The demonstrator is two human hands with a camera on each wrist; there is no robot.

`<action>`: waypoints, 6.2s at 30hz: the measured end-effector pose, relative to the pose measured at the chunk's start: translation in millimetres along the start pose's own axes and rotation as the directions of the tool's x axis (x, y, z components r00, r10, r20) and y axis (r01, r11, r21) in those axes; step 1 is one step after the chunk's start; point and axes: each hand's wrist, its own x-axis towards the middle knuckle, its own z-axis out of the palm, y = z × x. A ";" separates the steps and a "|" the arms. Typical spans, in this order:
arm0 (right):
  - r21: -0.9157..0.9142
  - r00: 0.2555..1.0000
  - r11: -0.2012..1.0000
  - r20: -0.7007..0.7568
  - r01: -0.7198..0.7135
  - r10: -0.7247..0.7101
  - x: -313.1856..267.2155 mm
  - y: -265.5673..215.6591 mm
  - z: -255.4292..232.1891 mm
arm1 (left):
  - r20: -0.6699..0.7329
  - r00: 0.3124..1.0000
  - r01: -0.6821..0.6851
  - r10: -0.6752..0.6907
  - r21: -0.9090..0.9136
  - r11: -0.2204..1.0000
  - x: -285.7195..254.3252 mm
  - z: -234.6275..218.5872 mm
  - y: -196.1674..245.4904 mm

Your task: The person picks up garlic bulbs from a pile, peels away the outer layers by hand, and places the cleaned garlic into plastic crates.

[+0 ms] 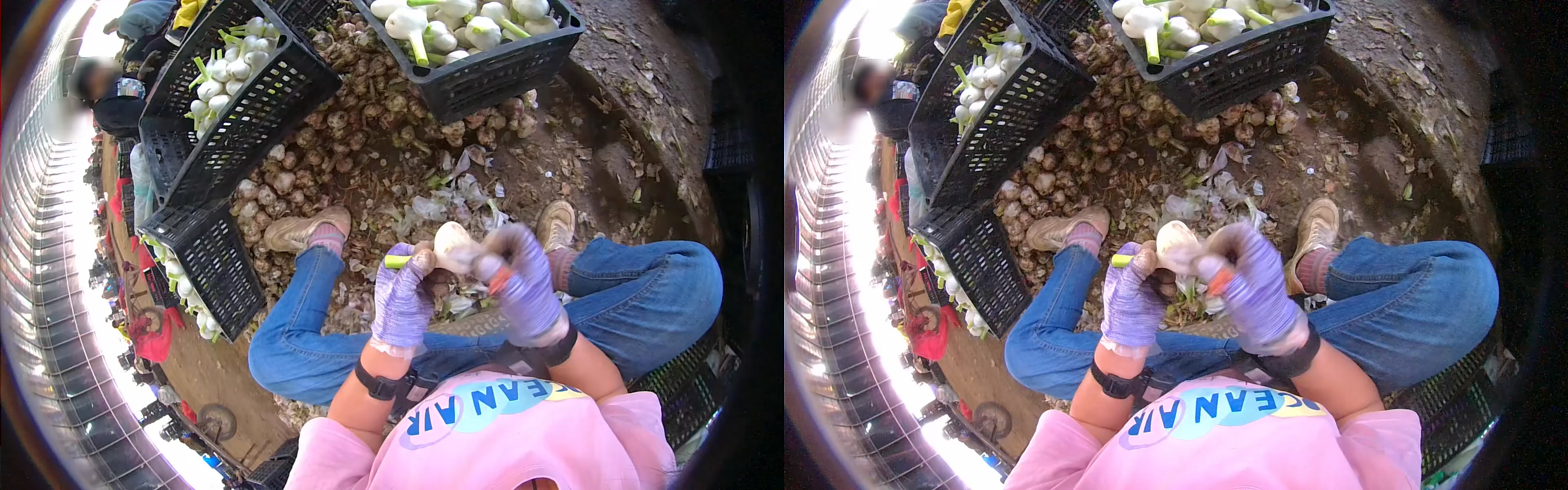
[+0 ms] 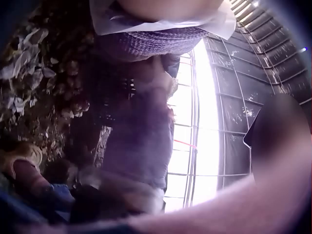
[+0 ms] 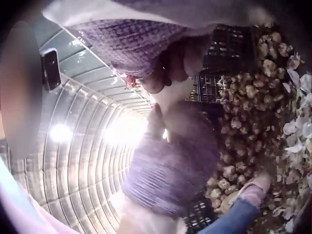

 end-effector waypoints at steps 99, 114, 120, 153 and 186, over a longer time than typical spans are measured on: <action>0.837 0.865 0.263 0.402 -0.480 0.300 -9.0 -3.1 -16.6 | 0.267 0.962 -0.033 -0.049 0.295 0.955 -0.5 5.6 19.2; 0.976 0.860 0.168 -0.203 0.139 0.468 23.6 -1.6 -43.0 | 0.378 0.838 -0.469 0.393 0.134 0.873 3.0 -7.0 49.0; 0.667 0.970 0.707 0.111 -0.234 0.216 8.8 -22.6 -29.5 | 0.151 0.940 -0.311 0.306 0.013 0.950 -6.9 -7.0 46.0; 0.864 0.953 0.409 0.231 -0.293 0.195 4.7 -0.4 -17.1 | 0.186 0.979 -0.029 0.088 -0.298 0.954 1.4 14.6 -0.7; 0.383 0.822 0.745 0.075 -0.547 0.565 21.6 50.3 -5.2 | -0.183 0.927 -0.205 0.328 0.485 0.850 180.7 -31.3 44.6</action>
